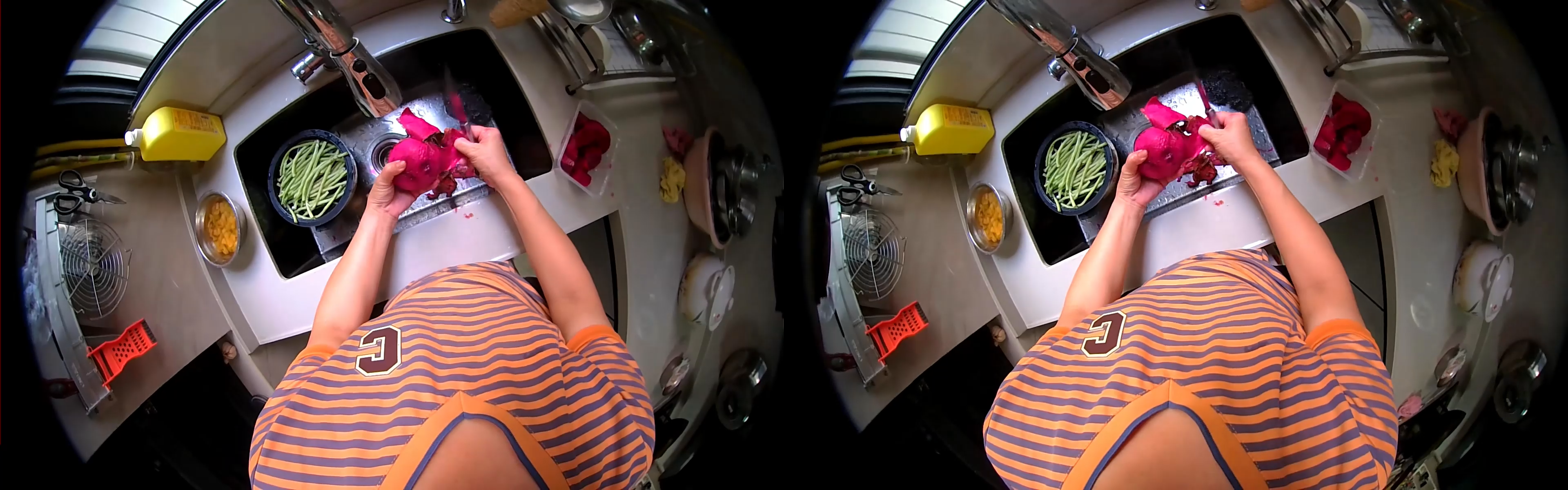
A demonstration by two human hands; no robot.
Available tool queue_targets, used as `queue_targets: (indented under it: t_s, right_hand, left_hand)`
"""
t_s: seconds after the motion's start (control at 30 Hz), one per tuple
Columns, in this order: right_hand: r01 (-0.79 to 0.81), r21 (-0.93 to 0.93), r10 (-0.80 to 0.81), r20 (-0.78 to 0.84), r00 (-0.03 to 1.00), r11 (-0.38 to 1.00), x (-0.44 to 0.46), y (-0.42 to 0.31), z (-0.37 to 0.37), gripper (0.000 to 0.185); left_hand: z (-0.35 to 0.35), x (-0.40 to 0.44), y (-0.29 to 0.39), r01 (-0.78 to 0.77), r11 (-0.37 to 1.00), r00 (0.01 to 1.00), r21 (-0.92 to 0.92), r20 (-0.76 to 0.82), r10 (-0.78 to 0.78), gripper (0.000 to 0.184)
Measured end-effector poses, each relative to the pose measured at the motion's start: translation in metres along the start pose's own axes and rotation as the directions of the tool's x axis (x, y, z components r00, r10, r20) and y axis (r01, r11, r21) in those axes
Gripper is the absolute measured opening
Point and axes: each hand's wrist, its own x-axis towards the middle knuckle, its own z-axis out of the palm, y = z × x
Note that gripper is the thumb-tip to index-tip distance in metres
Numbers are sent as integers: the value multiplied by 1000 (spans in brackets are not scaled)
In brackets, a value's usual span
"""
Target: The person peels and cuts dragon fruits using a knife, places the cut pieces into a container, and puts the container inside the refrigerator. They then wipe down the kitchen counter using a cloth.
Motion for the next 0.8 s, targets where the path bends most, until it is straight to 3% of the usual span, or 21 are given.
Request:
queue_targets:
  t_s: [0.03, 0.13, 0.17, 0.3, 0.4, 0.43, 0.5, 0.6, 0.73, 0.8]
  right_hand:
    - [-36, 49, 37, -12, 999, 998, 0, -2, 0, 7]
    - [45, -65, -51, -83, 995, 997, 1, 2, 0, 19]
    - [187, -304, -218, -71, 973, 934, 3, 10, -6, 24]
    - [275, -586, -347, -12, 938, 763, -24, -28, -15, 32]
    - [345, -555, -273, 211, 939, 757, -55, -41, -2, 27]
    - [392, -614, -282, 272, 920, 686, -60, -39, 2, 25]
    - [358, -688, -220, 284, 933, 631, -64, -35, 9, 23]
    - [325, -753, -176, 274, 946, 572, -64, -33, 13, 23]
    - [364, -737, -215, 293, 931, 570, -56, -18, 7, 30]
    - [300, -772, -163, 252, 954, 561, -53, -11, 9, 31]
  left_hand:
    - [2, 1, -2, 0, 1000, 1000, -21, 19, 1, 70]
    - [-1, 1, -4, 25, 999, 999, -40, 46, -23, 70]
    - [-2, 1, -4, 37, 998, 998, -40, 47, -35, 70]
    - [-10, -6, 3, -6, 998, 996, -56, -86, 1, 75]
    - [-18, -7, 4, -21, 1000, 991, 5, -131, 22, 75]
    - [-20, -5, 3, -13, 1000, 995, 21, -103, 15, 75]
    - [-20, -2, 2, 0, 999, 999, 50, -47, 2, 74]
    - [-11, -5, 5, -62, 987, 998, 148, 10, 62, 57]
    - [-4, -11, 9, -48, 991, 999, 124, 10, 47, 56]
    - [-4, -9, 9, -70, 982, 997, 173, -20, 74, 55]
